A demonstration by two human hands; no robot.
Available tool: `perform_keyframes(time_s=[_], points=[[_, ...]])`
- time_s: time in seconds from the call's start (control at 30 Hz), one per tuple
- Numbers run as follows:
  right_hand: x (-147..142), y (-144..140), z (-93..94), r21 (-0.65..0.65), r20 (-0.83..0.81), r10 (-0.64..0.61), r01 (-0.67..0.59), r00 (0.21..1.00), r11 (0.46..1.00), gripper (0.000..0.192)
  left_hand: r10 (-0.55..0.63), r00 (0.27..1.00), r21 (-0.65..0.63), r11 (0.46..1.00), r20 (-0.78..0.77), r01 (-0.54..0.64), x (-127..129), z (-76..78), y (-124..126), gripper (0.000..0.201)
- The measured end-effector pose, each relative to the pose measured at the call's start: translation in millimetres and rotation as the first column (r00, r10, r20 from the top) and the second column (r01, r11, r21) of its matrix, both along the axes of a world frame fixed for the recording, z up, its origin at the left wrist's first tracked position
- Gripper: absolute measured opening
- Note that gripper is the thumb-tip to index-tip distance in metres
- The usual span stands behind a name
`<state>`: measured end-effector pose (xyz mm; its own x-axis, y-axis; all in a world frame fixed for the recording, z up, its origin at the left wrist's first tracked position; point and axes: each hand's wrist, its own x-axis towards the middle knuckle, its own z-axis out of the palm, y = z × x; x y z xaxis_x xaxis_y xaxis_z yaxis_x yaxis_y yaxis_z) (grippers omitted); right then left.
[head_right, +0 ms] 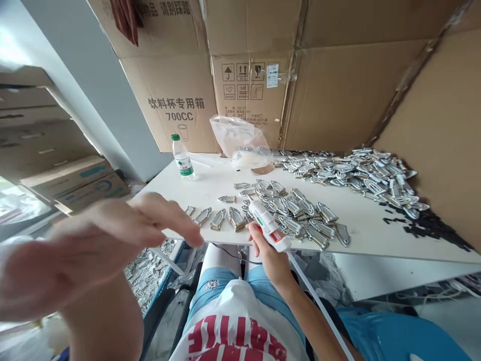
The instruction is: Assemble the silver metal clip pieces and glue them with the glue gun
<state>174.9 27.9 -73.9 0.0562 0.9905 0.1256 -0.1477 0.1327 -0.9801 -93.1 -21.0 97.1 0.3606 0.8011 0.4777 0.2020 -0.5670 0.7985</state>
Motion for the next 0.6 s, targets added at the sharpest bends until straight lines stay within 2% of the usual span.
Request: perform_keyframes(time_s=[0.03, 0.07, 0.13, 0.17, 0.23, 0.3, 0.33, 0.43, 0.6], points=[[0.5, 0.3, -0.7, -0.009, -0.007, 0.004, -0.004, 1.0, 1.0, 0.04, -0.121, 0.989, 0.0, 0.993, -0.088, 0.122, -0.8, -2.9, 7.0, 0.056], [1.1, 0.8, -1.8, -0.016, -0.016, 0.01, -0.01, 1.0, 1.0, 0.041, -0.152, 0.971, -0.025, 0.988, -0.182, 0.15, -3.5, -9.5, 16.4, 0.05], [2.2, 1.7, -4.2, -0.024, -0.036, 0.022, -0.023, 0.999, 0.999, 0.041, 0.039, 0.926, -0.059, 0.996, -0.376, -0.066, -14.4, -32.7, 40.8, 0.045], [2.5, 2.1, -5.1, -0.027, -0.04, 0.032, -0.033, 0.999, 0.999, 0.041, 0.184, 0.883, -0.032, 0.975, -0.431, -0.219, -21.9, -48.1, 54.5, 0.044], [2.7, 2.6, -6.3, -0.028, -0.036, 0.052, -0.053, 0.998, 0.998, 0.04, 0.418, 0.711, 0.011, 0.866, -0.566, -0.5, -37.8, -81.8, 80.7, 0.043], [2.2, 2.6, -6.9, -0.022, -0.017, 0.066, -0.066, 0.998, 0.998, 0.04, 0.473, 0.498, 0.041, 0.754, -0.727, -0.655, -50.7, -112.6, 101.5, 0.041], [1.8, 2.6, -7.3, -0.019, -0.006, 0.068, -0.068, 0.998, 0.997, 0.04, 0.47, 0.452, 0.045, 0.729, -0.758, -0.683, -55.1, -125.1, 109.1, 0.04], [0.8, 2.7, -9.3, -0.015, 0.01, 0.072, -0.072, 0.997, 0.997, 0.04, 0.483, 0.379, 0.062, 0.678, -0.789, -0.733, -60.7, -148.5, 122.4, 0.04], [0.4, 2.1, -10.4, -0.027, 0.015, 0.074, -0.074, 0.997, 0.997, 0.043, 0.52, 0.347, 0.076, 0.63, -0.78, -0.773, -61.3, -158.7, 128.2, 0.044]])
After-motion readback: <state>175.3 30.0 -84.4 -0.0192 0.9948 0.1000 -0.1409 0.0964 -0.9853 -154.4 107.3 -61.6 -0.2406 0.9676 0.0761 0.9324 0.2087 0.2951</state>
